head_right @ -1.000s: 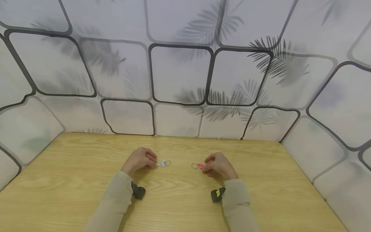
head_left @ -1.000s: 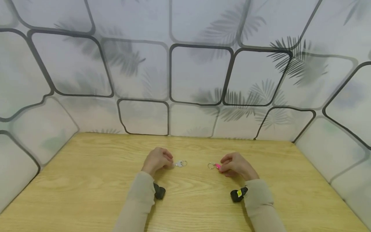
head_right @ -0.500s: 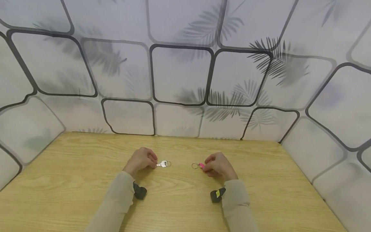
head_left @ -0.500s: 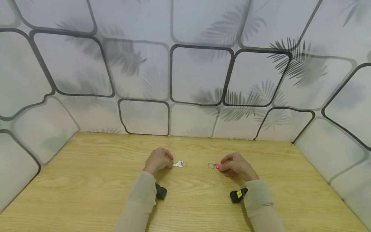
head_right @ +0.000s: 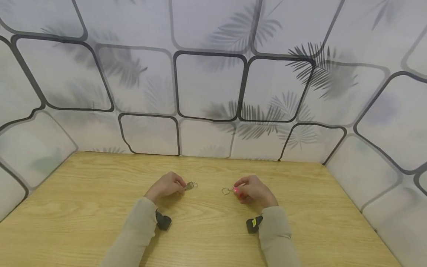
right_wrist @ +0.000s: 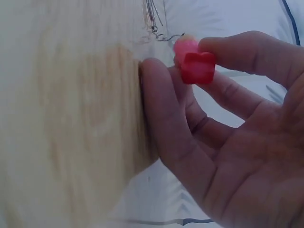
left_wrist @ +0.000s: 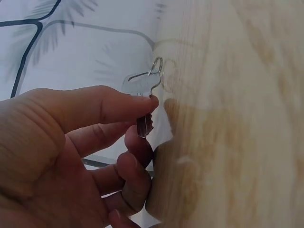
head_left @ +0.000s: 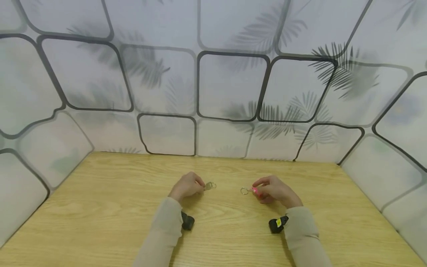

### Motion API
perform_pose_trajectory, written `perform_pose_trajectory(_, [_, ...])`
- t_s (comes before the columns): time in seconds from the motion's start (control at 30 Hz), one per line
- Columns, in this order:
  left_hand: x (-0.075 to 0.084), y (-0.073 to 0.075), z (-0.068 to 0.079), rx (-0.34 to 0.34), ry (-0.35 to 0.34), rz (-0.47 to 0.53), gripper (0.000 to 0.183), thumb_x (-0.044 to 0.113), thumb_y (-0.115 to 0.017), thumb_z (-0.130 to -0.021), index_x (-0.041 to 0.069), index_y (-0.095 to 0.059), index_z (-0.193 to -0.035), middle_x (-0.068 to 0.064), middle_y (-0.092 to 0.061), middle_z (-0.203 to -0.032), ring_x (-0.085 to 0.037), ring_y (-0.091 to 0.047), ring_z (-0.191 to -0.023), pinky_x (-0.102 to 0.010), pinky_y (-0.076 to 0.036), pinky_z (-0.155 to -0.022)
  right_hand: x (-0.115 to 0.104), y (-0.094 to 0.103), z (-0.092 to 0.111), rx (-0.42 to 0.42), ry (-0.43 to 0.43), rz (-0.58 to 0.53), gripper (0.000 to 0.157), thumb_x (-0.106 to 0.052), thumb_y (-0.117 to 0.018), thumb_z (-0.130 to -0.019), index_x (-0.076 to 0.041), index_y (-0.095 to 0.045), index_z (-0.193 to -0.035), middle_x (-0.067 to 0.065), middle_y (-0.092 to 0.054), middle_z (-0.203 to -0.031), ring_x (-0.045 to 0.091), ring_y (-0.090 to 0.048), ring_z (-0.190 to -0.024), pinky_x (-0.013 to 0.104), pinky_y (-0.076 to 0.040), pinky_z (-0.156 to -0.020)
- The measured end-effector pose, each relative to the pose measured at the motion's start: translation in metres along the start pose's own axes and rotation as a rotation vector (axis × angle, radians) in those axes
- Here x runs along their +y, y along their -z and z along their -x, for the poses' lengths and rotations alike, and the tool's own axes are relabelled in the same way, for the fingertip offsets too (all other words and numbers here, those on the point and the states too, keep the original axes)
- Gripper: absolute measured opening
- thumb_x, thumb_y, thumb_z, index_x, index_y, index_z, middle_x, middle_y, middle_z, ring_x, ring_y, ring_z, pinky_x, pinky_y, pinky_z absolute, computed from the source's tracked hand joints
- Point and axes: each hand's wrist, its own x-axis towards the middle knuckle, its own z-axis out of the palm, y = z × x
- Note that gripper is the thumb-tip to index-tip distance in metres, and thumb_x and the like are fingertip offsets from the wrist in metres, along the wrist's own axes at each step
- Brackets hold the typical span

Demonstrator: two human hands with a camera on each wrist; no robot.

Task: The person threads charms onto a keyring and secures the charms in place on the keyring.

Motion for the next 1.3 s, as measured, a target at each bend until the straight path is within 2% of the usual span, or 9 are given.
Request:
perform_pose_trajectory(0.2, [-0.002,-0.001,0.001,0.002,-0.010,0.040,0.013,0.006,-0.068,-0.090,-0.002,-0.076,-0.097,-0.007,-0.069,-0.092,-0.017,-0.055,-0.074,-0.027,-0.046,-0.064,0.004,0.004,0.000,-0.045,0.015,-0.065,0.033,0.004,-0.052,-0.096,0.018,-0.056,-0.125,0.008,-0.061,-0.084,0.014,-0.056,-0.068,0.028,-0.059,-0.064])
perform_pose_trajectory(0.3, [-0.006,0.001,0.001,0.014,-0.028,0.120,0.012,0.003,-0.066,-0.091,-0.004,-0.075,-0.096,-0.005,-0.070,-0.084,-0.015,-0.058,-0.073,-0.028,-0.049,-0.067,0.005,0.005,0.000,-0.040,0.013,-0.074,0.033,0.006,-0.045,-0.094,0.020,-0.058,-0.121,0.008,-0.058,-0.086,0.014,-0.053,-0.069,0.028,-0.059,-0.065])
perform_pose_trajectory(0.47, [-0.014,0.005,0.001,0.017,-0.050,0.292,0.024,0.000,-0.059,-0.097,-0.014,-0.067,-0.115,-0.012,-0.075,-0.088,-0.018,-0.068,-0.082,-0.033,-0.055,-0.081,0.007,0.006,-0.003,-0.034,-0.005,-0.085,0.025,0.003,-0.049,-0.099,0.019,-0.060,-0.115,0.009,-0.061,-0.088,0.013,-0.055,-0.070,0.029,-0.060,-0.068])
perform_pose_trajectory(0.53, [-0.016,0.007,0.001,0.001,-0.043,0.357,0.028,0.000,-0.059,-0.097,-0.016,-0.064,-0.120,-0.013,-0.074,-0.091,-0.017,-0.067,-0.079,-0.031,-0.054,-0.075,0.008,0.006,-0.004,-0.037,-0.005,-0.093,0.020,0.002,-0.052,-0.101,0.016,-0.061,-0.110,0.008,-0.060,-0.085,0.012,-0.056,-0.069,0.029,-0.060,-0.068])
perform_pose_trajectory(0.73, [-0.018,0.007,-0.001,-0.065,-0.039,0.461,0.025,-0.007,-0.058,-0.093,-0.016,-0.060,-0.117,-0.020,-0.074,-0.098,-0.013,-0.065,-0.071,-0.023,-0.049,-0.061,0.006,0.006,-0.004,-0.036,0.003,-0.112,0.007,0.006,-0.054,-0.099,0.008,-0.061,-0.097,0.010,-0.062,-0.084,0.015,-0.058,-0.068,0.032,-0.061,-0.071])
perform_pose_trajectory(0.83, [-0.018,0.007,0.001,-0.097,-0.040,0.504,0.036,-0.010,-0.052,-0.092,-0.019,-0.052,-0.127,-0.027,-0.071,-0.107,-0.013,-0.069,-0.072,-0.022,-0.053,-0.061,0.005,0.005,-0.003,-0.059,0.022,-0.111,0.009,0.007,-0.051,-0.099,0.011,-0.059,-0.102,0.014,-0.066,-0.090,0.015,-0.061,-0.068,0.034,-0.061,-0.073])
perform_pose_trajectory(1.0, [-0.021,0.009,0.001,-0.153,-0.043,0.565,0.051,-0.012,-0.048,-0.093,-0.016,-0.041,-0.144,-0.031,-0.067,-0.119,-0.023,-0.074,-0.085,-0.026,-0.060,-0.071,0.005,0.007,-0.002,-0.099,0.037,-0.101,0.025,0.006,-0.045,-0.099,0.019,-0.055,-0.117,0.019,-0.067,-0.100,0.014,-0.060,-0.068,0.036,-0.061,-0.075])
perform_pose_trajectory(1.13, [-0.023,0.008,0.001,-0.186,-0.066,0.582,0.050,-0.012,-0.045,-0.094,-0.013,-0.044,-0.144,-0.030,-0.064,-0.123,-0.030,-0.073,-0.096,-0.029,-0.061,-0.077,0.004,0.009,0.000,-0.112,0.047,-0.093,0.034,0.006,-0.043,-0.098,0.023,-0.052,-0.126,0.025,-0.066,-0.111,0.015,-0.060,-0.066,0.038,-0.061,-0.076])
perform_pose_trajectory(1.3, [-0.025,0.007,0.000,-0.193,-0.079,0.600,0.044,-0.013,-0.044,-0.095,-0.014,-0.051,-0.139,-0.028,-0.060,-0.130,-0.029,-0.072,-0.101,-0.029,-0.060,-0.080,0.003,0.010,0.001,-0.136,0.065,-0.099,0.036,0.004,-0.045,-0.100,0.023,-0.051,-0.129,0.032,-0.061,-0.125,0.015,-0.060,-0.064,0.039,-0.061,-0.078])
